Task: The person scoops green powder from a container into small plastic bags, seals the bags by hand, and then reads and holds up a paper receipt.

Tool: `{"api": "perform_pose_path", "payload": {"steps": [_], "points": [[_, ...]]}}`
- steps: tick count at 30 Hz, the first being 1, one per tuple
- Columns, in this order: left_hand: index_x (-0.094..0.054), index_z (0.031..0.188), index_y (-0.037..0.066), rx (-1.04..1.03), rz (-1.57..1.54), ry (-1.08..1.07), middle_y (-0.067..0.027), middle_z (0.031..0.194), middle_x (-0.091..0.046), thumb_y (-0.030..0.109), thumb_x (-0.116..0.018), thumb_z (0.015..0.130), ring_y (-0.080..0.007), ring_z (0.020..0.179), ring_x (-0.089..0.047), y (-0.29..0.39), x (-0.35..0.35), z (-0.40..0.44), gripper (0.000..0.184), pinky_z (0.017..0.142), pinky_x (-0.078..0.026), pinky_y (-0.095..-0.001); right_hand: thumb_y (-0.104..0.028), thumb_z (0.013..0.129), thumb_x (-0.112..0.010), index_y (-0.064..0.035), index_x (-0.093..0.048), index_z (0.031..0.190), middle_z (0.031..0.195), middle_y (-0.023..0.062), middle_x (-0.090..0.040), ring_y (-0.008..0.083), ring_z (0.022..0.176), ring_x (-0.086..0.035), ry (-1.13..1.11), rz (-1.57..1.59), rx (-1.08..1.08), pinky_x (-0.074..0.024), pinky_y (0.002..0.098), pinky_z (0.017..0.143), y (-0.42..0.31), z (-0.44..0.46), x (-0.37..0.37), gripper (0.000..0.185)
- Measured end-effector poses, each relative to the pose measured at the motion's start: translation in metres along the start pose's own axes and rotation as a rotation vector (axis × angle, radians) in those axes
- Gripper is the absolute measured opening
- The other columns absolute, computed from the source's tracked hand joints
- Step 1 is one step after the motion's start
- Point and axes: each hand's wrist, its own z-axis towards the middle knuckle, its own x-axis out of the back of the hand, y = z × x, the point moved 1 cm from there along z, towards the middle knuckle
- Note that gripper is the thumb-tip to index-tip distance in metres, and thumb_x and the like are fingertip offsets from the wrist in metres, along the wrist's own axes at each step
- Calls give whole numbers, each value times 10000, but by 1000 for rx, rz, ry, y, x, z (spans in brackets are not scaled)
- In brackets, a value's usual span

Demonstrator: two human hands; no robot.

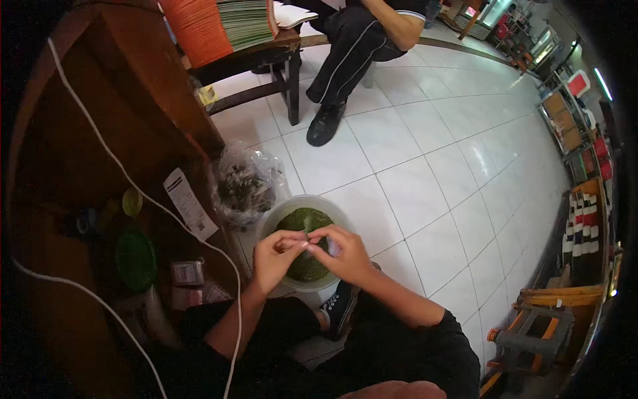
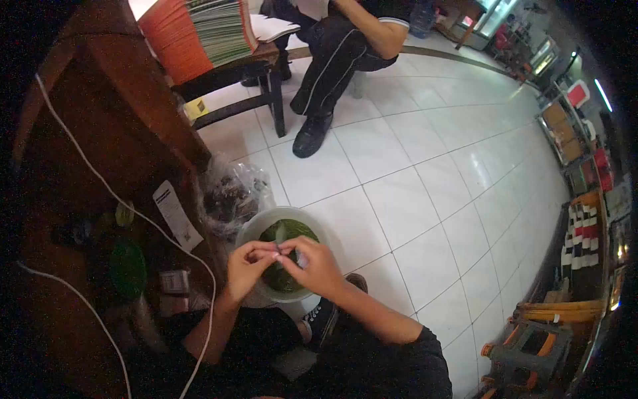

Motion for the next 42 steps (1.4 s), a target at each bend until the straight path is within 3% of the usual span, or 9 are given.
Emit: {"api": "perform_pose_path", "payload": {"steps": [9, 16, 28, 32, 34, 38, 40, 41, 42], "points": [[-716, 937, -32, -19, 156, 92, -101, 883, -777, -30, -793, 843, -124, 846, -725, -7, 14, -11, 121, 792, -559, -270, -214, 874, -829, -36, -698, 944, 821, 37, -697, 111, 769, -640, -123, 84, -123, -508, 298, 707, 3, 2, -27, 232], [-699, 857, -12, -38, 492, 114, -67, 865, -742, 6, -819, 808, -110, 855, -682, 16, 17, -14, 130, 803, -539, -298, -232, 880, -795, -40, -734, 986, 832, 103, -744, 164, 738, -686, -142, 121, -236, -539, 330, 720, 29, 2, -47, 227], [-710, 997, 2, 90, -162, -3, -26, 887, -721, 85, -718, 984, -84, 825, -663, -34, 15, -7, 84, 788, -530, -249, -159, 877, -776, 3, -742, 946, 851, 97, -756, 111, 768, -666, -27, 91, -241, -539, 296, 734, 18, -1, -31, 179], [-699, 999, 2, 62, -140, 23, -33, 890, -720, 71, -730, 962, -93, 840, -667, -20, -1, -17, 84, 804, -532, -253, -141, 878, -751, -48, -745, 968, 789, 98, -717, 148, 684, -651, 48, 20, -278, -522, 318, 662, 19, -2, -26, 130], [-674, 1061, 2, -130, 321, 77, -11, 951, -717, 61, -690, 977, -102, 887, -656, -5, -1, -21, 104, 835, -516, -278, -122, 881, -732, -68, -749, 979, 763, 93, -700, 171, 659, -650, 82, -16, -191, -517, 331, 640, 23, -3, -23, 113], [-667, 1051, -2, -203, 714, 47, -19, 996, -727, 66, -679, 970, -97, 944, -651, 27, 3, -14, 106, 867, -501, -272, -69, 870, -666, -111, -754, 1013, 865, 84, -690, 277, 741, -680, -31, -149, 14, -534, 375, 686, 21, -7, -24, 173], [-676, 904, -3, -586, 672, 162, -50, 935, -697, 130, -715, 967, -107, 916, -639, 35, -1, -6, 153, 863, -498, -297, -67, 860, -645, -144, -757, 1021, 940, 79, -697, 331, 796, -694, -100, -146, 43, -552, 398, 728, 18, -10, -26, 211], [-676, 904, -3, -580, 680, 168, -50, 935, -697, 130, -715, 967, -107, 916, -639, 32, 3, -8, 153, 863, -498, -297, -66, 864, -642, -143, -759, 1022, 990, 78, -688, 320, 784, -695, -136, -58, 61, -553, 404, 725, 18, -8, -25, 211], [-661, 868, -6, -285, 408, 37, -46, 928, -675, 170, -680, 1001, -103, 909, -612, 24, 10, -6, 221, 843, -483, -301, -64, 868, -639, -141, -760, 1023, 1041, 76, -679, 310, 772, -695, -170, 26, 81, -555, 409, 722, 18, -6, -24, 211]]}}
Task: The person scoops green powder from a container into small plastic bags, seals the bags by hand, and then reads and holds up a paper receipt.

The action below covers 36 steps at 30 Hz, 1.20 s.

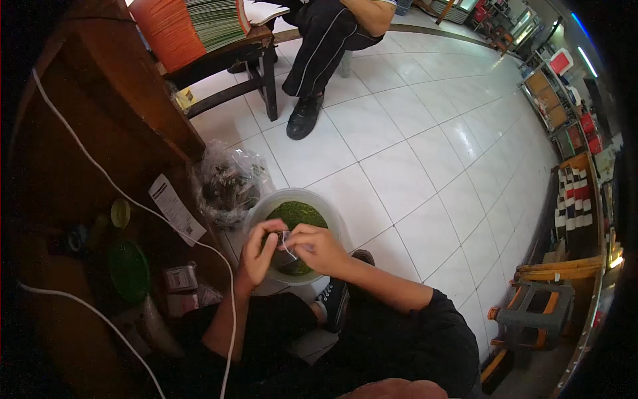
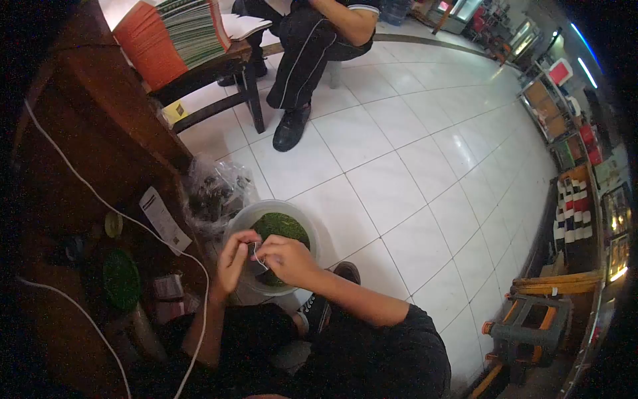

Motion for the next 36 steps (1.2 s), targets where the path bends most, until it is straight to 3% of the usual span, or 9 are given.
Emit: {"api": "perform_pose_path", "payload": {"steps": [2, 7, 10, 12, 16, 23, 27, 30, 36], "points": [[-650, 858, -4, 178, -86, -306, 7, 825, -607, 255, -594, 1077, -62, 794, -527, -45, 14, -4, 343, 704, -429, -284, -75, 868, -651, -135, -762, 1020, 1067, 72, -663, 301, 773, -696, -31, 1, 27, -558, 406, 721, -6, 0, 5, 198], [-677, 862, 27, 283, -320, -207, 53, 684, -547, 241, -651, 1041, -29, 658, -456, -63, 16, -2, 280, 568, -359, -263, -62, 879, -674, -107, -759, 1011, 1183, 55, -604, 264, 730, -666, -187, -131, 2, -540, 355, 687, -48, 1, 19, 163], [-707, 984, 34, 267, -31, -220, -4, 776, -652, 245, -712, 998, -50, 715, -559, -55, 18, 2, 211, 602, -425, -258, -116, 880, -712, -101, -740, 958, 1128, 56, -645, 261, 739, -686, -182, -200, 49, -553, 375, 687, -32, 2, 14, 85], [-701, 1148, 39, 109, -37, -8, -86, 949, -739, 249, -795, 912, -161, 939, -703, -24, 8, 2, 330, 827, -546, -339, -164, 881, -732, -92, -714, 919, 1178, 66, -703, 247, 782, -717, -139, -249, 54, -570, 384, 694, -3, -1, 10, 84], [-638, 1291, 53, -235, 310, -182, -134, 1251, -703, 247, -841, 844, -310, 1336, -586, -10, 11, 7, 527, 1173, -403, -507, -151, 883, -700, -96, -715, 969, 1370, 89, -669, 271, 898, -741, -305, -419, -123, -589, 388, 753, -12, -6, 17, 103], [-765, 1080, 108, -101, 332, -242, -140, 1140, -732, 213, -872, 743, -362, 1275, -613, -43, 14, -8, 369, 1163, -402, -544, -77, 862, -712, -114, -719, 1151, 1189, 124, -734, 347, 1007, -721, -224, -129, -75, -585, 430, 836, 7, -1, 19, 291], [-732, 1185, 80, 89, 26, -49, -127, 1229, -724, 162, -868, 796, -253, 1249, -641, -36, 37, 14, 420, 1088, -482, -426, -98, 885, -712, -116, -727, 1143, 1096, 100, -738, 350, 979, -718, -136, -353, -78, -578, 432, 835, 35, 30, 33, 260], [-582, 1419, 51, 177, -374, 193, -125, 1366, -644, 63, -743, 923, -228, 1281, -604, -42, 42, 21, 521, 1077, -498, -379, -207, 883, -722, -107, -724, 1113, 1011, 105, -696, 332, 920, -724, -454, -730, -79, -583, 462, 788, 85, 25, 5, 252], [-560, 1423, 10, 233, -615, 295, -130, 1337, -655, 45, -699, 951, -229, 1273, -610, -47, 41, 22, 494, 1119, -457, -372, -151, 885, -653, -27, -732, 1004, 1096, 211, -674, 363, 769, -737, -538, -962, -89, -597, 473, 638, 143, 28, -81, 189]]}}
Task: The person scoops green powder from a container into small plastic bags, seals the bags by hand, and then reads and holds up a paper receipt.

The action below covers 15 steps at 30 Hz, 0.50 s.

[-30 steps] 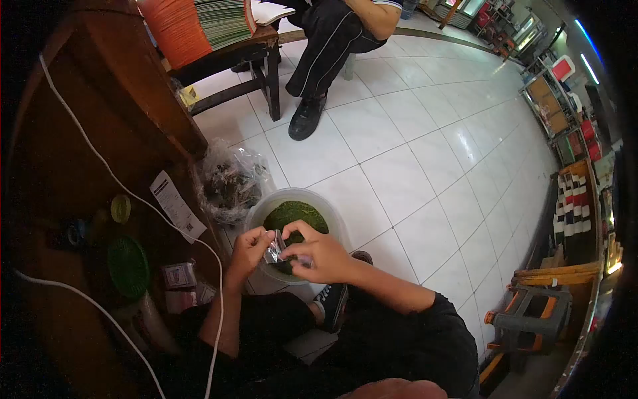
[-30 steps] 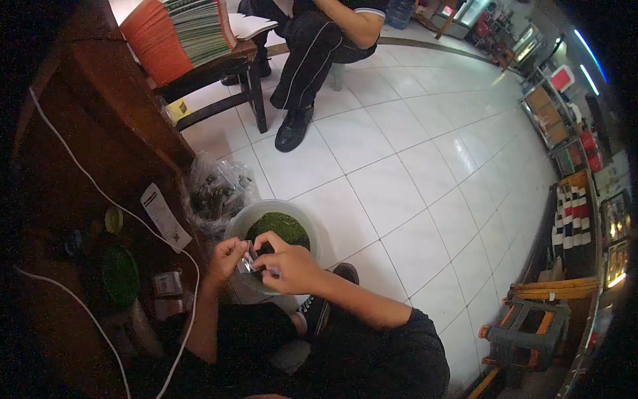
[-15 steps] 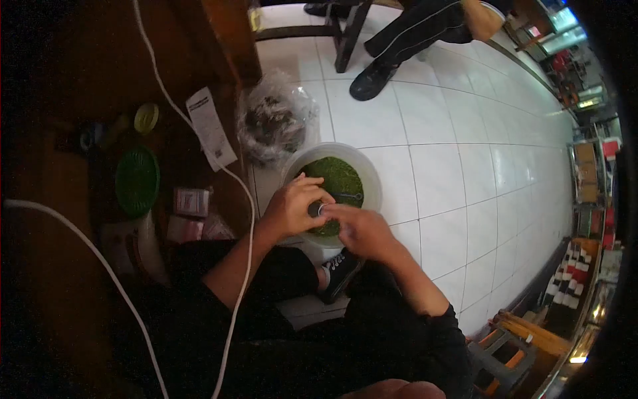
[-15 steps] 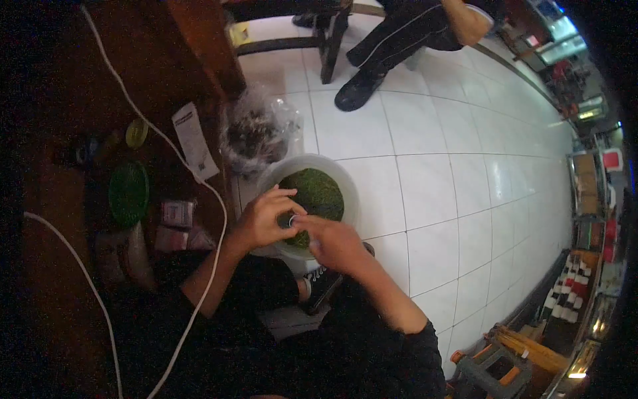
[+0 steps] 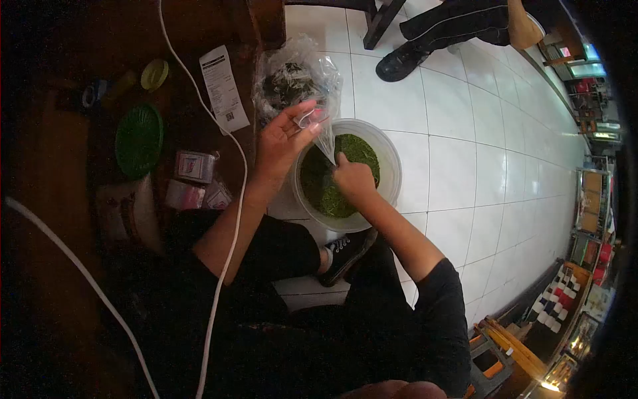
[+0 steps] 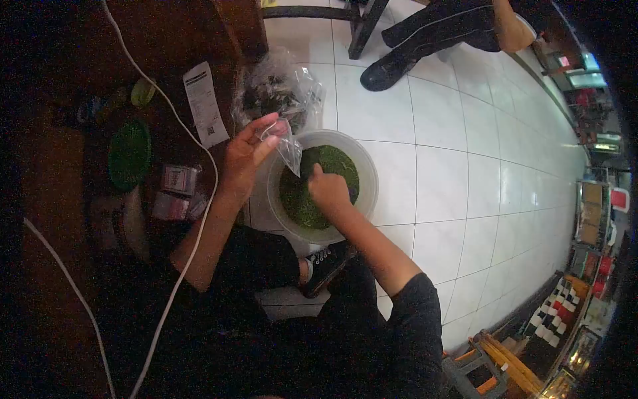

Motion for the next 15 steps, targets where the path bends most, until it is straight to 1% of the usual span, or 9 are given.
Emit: {"api": "perform_pose_path", "payload": {"steps": [1, 3, 4, 6, 7, 10, 12, 13, 15], "points": [[-560, 1423, 10, 3, 2, -2, -130, 1337, -655, 45, -699, 951, -229, 1273, -610, -2, 0, 0, 494, 1119, -457, -372, -145, 881, -647, -12, -732, 981, 1089, 224, -669, 366, 755, -737, 25, 19, -19, -597, 476, 624, -2, 6, -3, 187], [-542, 1432, -6, 14, -47, -12, -135, 1338, -651, 43, -688, 957, -236, 1268, -615, -3, -1, 1, 499, 1133, -442, -369, -140, 871, -637, 8, -728, 904, 1065, 225, -666, 357, 753, -746, 44, -129, 234, -600, 469, 606, -6, 12, -3, 177], [-542, 1432, -6, 13, -46, -15, -135, 1338, -651, 43, -688, 957, -236, 1268, -615, -2, -3, 1, 499, 1133, -442, -369, -140, 871, -637, 8, -728, 904, 1065, 225, -666, 357, 753, -746, 46, -129, 232, -600, 469, 606, -9, 15, -3, 177], [-532, 1431, -9, 36, -35, 13, -137, 1344, -645, 46, -685, 963, -239, 1268, -616, 0, -4, -1, 495, 1130, -449, -371, -130, 869, -638, 1, -723, 873, 1069, 208, -669, 344, 746, -752, 37, -44, 151, -601, 466, 605, -14, 21, -6, 156], [-532, 1431, -9, 38, -33, 16, -137, 1344, -645, 46, -685, 963, -239, 1268, -616, 0, -3, -1, 495, 1130, -449, -371, -130, 869, -638, 1, -723, 873, 1069, 208, -669, 344, 746, -752, 35, -40, 152, -601, 466, 605, -16, 21, -9, 156], [-535, 1420, -2, 36, -43, 4, -136, 1350, -639, 58, -682, 970, -240, 1278, -612, -6, 3, -1, 477, 1136, -449, -374, -137, 868, -645, -13, -720, 899, 1041, 205, -676, 336, 750, -752, 35, 102, 32, -601, 451, 604, -19, 19, -2, 148], [-540, 1410, 6, 15, -56, -31, -134, 1347, -641, 66, -686, 971, -237, 1287, -608, -10, 6, -1, 466, 1138, -451, -373, -119, 860, -643, -26, -690, 939, 994, 199, -685, 335, 754, -755, 131, 26, 29, -601, 449, 602, -18, 12, 18, 131], [-540, 1410, 6, 15, -52, -27, -134, 1347, -641, 66, -686, 971, -237, 1287, -608, -9, 6, 0, 466, 1138, -451, -373, -119, 860, -643, -26, -690, 939, 994, 199, -685, 335, 754, -755, 131, 29, 33, -601, 449, 602, -15, 12, 27, 131], [-541, 1410, 10, 21, -63, -24, -137, 1349, -640, 68, -688, 970, -233, 1291, -606, -7, 5, -2, 468, 1136, -455, -375, -102, 858, -633, -47, -655, 971, 971, 169, -683, 313, 772, -745, 36, -166, 18, -598, 433, 611, -6, 8, 44, 127]]}}
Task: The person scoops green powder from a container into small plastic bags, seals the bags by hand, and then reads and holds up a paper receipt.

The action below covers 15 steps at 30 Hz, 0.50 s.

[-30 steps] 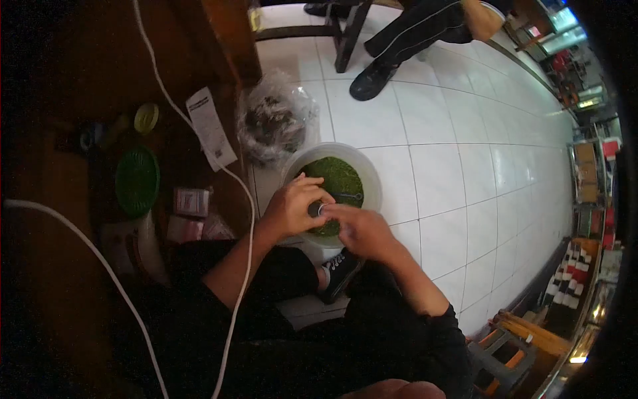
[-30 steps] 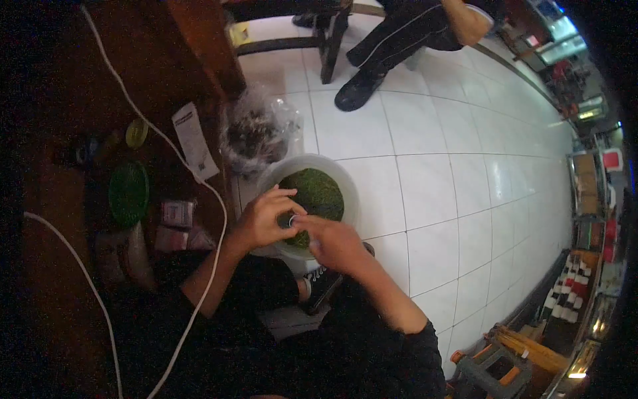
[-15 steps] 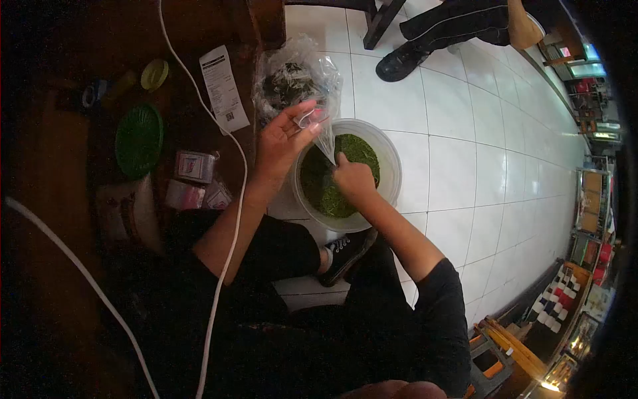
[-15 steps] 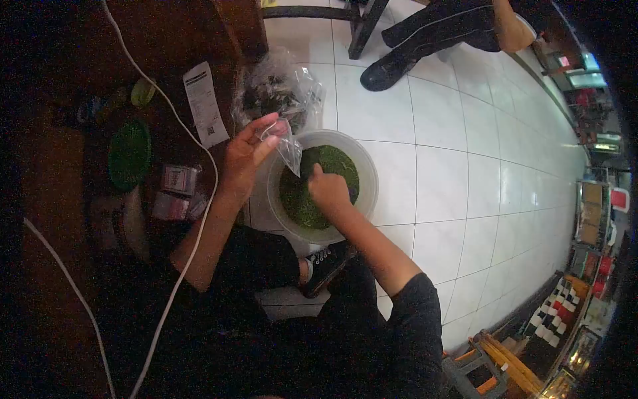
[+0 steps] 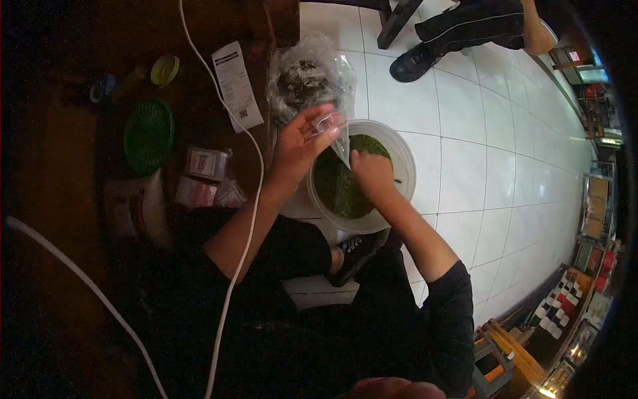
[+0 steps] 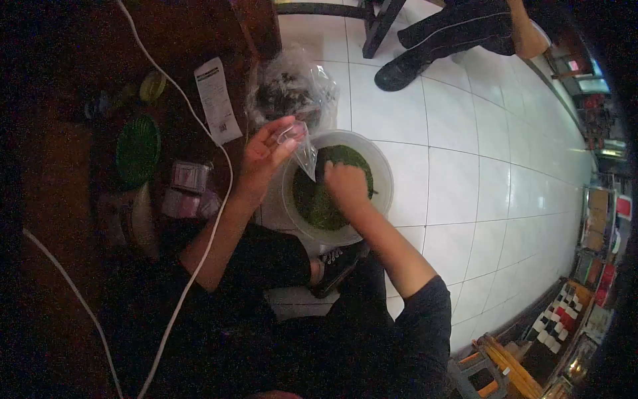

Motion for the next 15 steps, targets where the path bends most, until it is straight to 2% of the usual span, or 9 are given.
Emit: {"api": "perform_pose_path", "payload": {"steps": [1, 3, 6, 10, 12, 13, 15], "points": [[-541, 1410, 10, 5, -1, 4, -137, 1349, -640, 68, -688, 970, -233, 1291, -606, 0, -1, -1, 468, 1136, -455, -375, -102, 858, -633, -47, -655, 971, 971, 169, -683, 313, 772, -745, -5, 2, 2, -598, 433, 611, 5, -6, 11, 127], [-541, 1412, 14, 11, -20, -5, -137, 1349, -641, 77, -693, 969, -230, 1291, -606, 1, -4, 1, 473, 1132, -459, -370, -95, 855, -626, -65, -632, 963, 949, 138, -673, 295, 785, -726, 236, -19, 40, -588, 413, 621, 17, -15, 32, 112], [-541, 1413, 15, 9, 37, -19, -139, 1351, -642, 87, -692, 969, -232, 1289, -605, -2, -5, 1, 474, 1129, -461, -368, -105, 844, -641, -69, -656, 952, 929, 126, -662, 284, 806, -710, 255, -81, -61, -577, 406, 632, 30, -30, 31, 115], [-541, 1414, 17, 22, 26, -23, -138, 1349, -645, 88, -686, 973, -232, 1286, -606, -3, -10, -2, 470, 1128, -458, -365, -105, 819, -666, -68, -676, 926, 924, 129, -663, 288, 814, -713, 174, -70, -119, -573, 410, 631, 25, -55, 10, 114], [-539, 1416, 19, 58, 45, -38, -140, 1345, -649, 90, -675, 981, -228, 1284, -604, -1, -14, -5, 461, 1128, -448, -366, -91, 820, -661, -61, -696, 927, 945, 133, -662, 287, 830, -717, -34, 40, 8, -579, 408, 637, 10, -67, 26, 116], [-539, 1416, 19, 60, 45, -43, -140, 1345, -649, 90, -675, 981, -228, 1284, -604, -3, -16, -5, 461, 1128, -448, -366, -91, 820, -661, -61, -696, 927, 945, 133, -662, 287, 830, -717, -34, 40, 3, -579, 408, 637, 6, -68, 35, 116], [-570, 1366, 6, 21, 28, -46, -107, 1278, -677, 86, -722, 969, -168, 1194, -637, -5, -18, -5, 433, 1056, -488, -308, -81, 845, -640, -57, -711, 916, 934, 136, -664, 292, 837, -721, 57, 63, -73, -583, 406, 641, 4, -68, 49, 104]]}}
